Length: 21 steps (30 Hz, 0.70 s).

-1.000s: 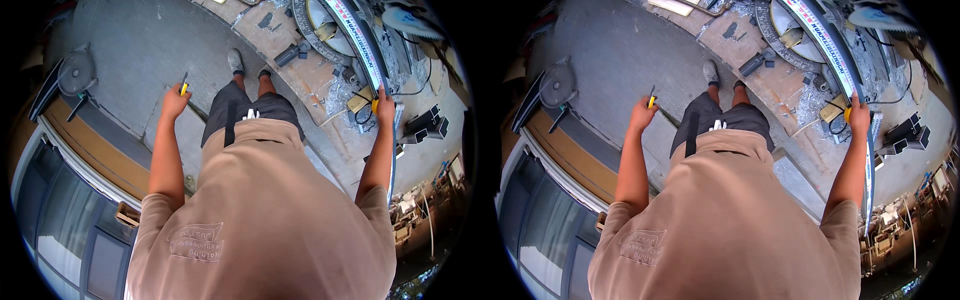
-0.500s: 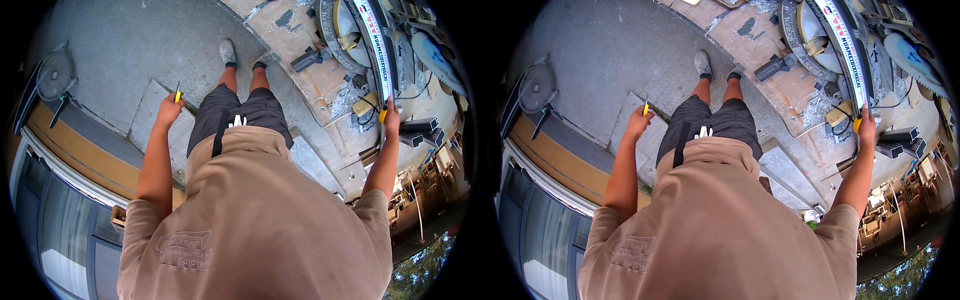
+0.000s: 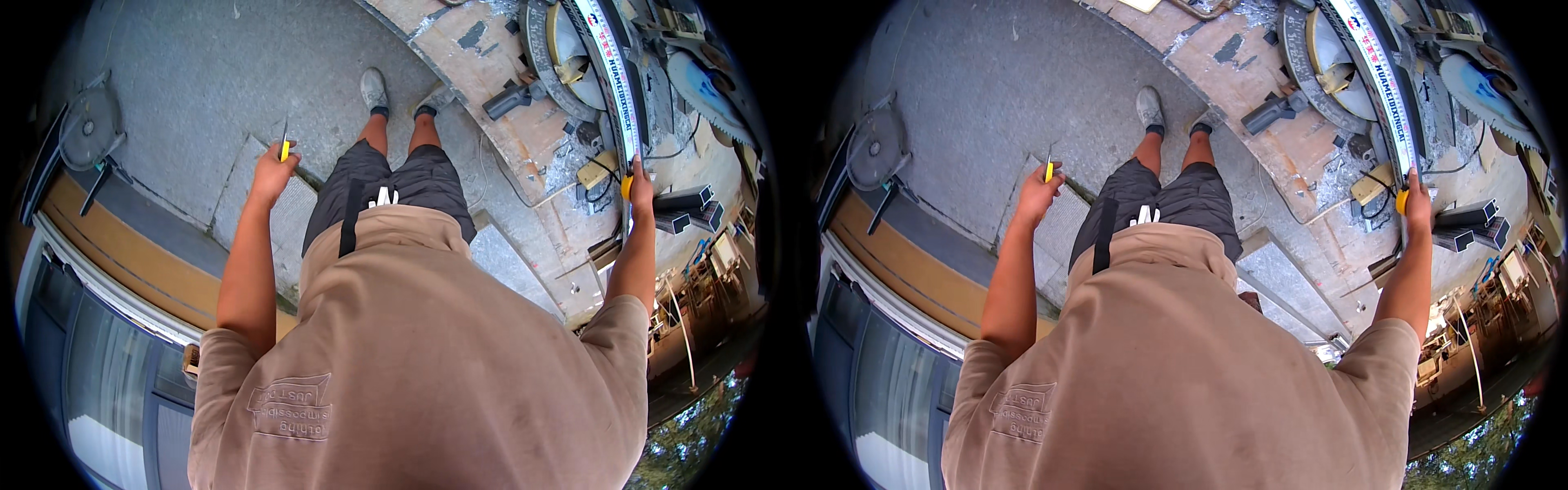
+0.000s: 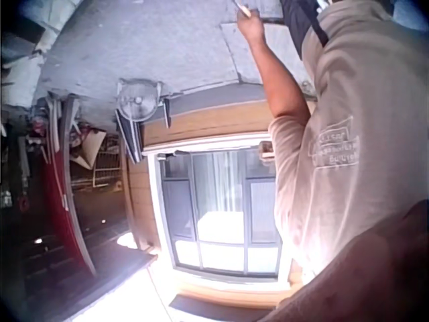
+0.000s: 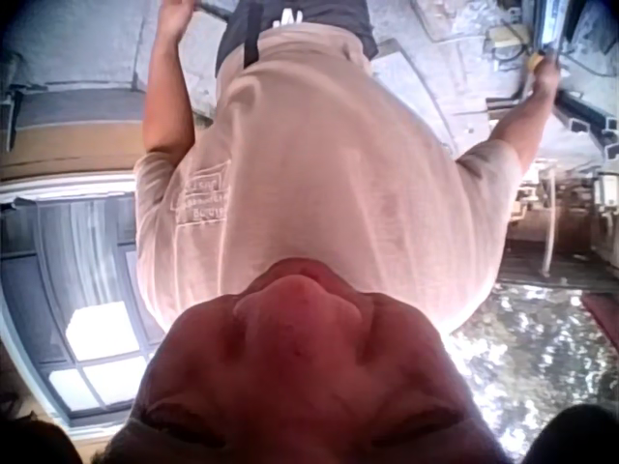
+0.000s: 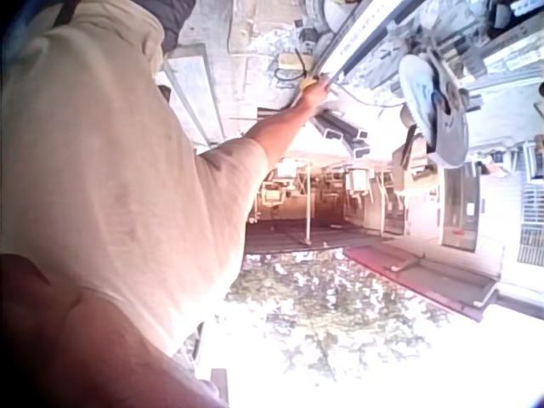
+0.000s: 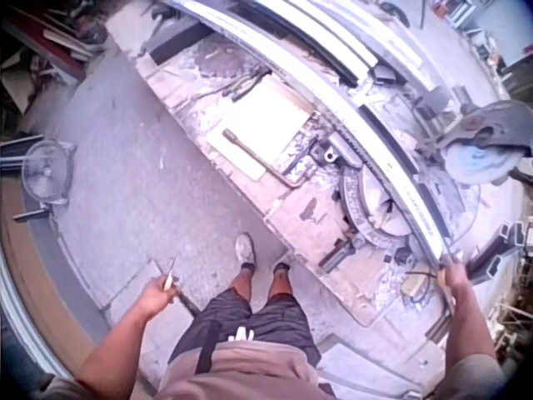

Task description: The person peels protective wrapping off metal profiles using a utility knife, places a curved profile onto the workbench, and measures and marks it using a tape measure and the utility knife.

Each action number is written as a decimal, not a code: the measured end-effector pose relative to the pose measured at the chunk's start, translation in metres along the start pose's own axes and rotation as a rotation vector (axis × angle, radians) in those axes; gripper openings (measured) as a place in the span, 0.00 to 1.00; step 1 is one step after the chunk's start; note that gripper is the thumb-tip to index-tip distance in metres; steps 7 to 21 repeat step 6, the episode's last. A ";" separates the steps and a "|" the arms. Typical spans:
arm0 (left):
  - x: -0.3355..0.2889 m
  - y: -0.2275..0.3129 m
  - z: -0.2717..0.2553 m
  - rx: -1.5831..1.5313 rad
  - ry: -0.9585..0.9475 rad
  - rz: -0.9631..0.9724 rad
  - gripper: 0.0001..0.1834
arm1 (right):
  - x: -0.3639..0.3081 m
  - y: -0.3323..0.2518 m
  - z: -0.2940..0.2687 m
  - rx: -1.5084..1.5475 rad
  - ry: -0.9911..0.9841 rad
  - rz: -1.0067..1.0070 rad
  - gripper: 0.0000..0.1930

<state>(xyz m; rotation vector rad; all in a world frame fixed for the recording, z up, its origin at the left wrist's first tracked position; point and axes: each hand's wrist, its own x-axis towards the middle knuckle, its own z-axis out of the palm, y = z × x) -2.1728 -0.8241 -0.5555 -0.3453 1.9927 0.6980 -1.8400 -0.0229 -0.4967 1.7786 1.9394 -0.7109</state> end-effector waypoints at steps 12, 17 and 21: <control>-0.010 -0.025 0.013 0.026 -0.045 -0.109 0.25 | 0.012 0.003 -0.002 -0.135 0.000 -0.014 0.50; -0.010 -0.025 0.013 0.026 -0.045 -0.109 0.25 | 0.012 0.003 -0.002 -0.135 0.000 -0.014 0.50; -0.010 -0.025 0.013 0.026 -0.045 -0.109 0.25 | 0.012 0.003 -0.002 -0.135 0.000 -0.014 0.50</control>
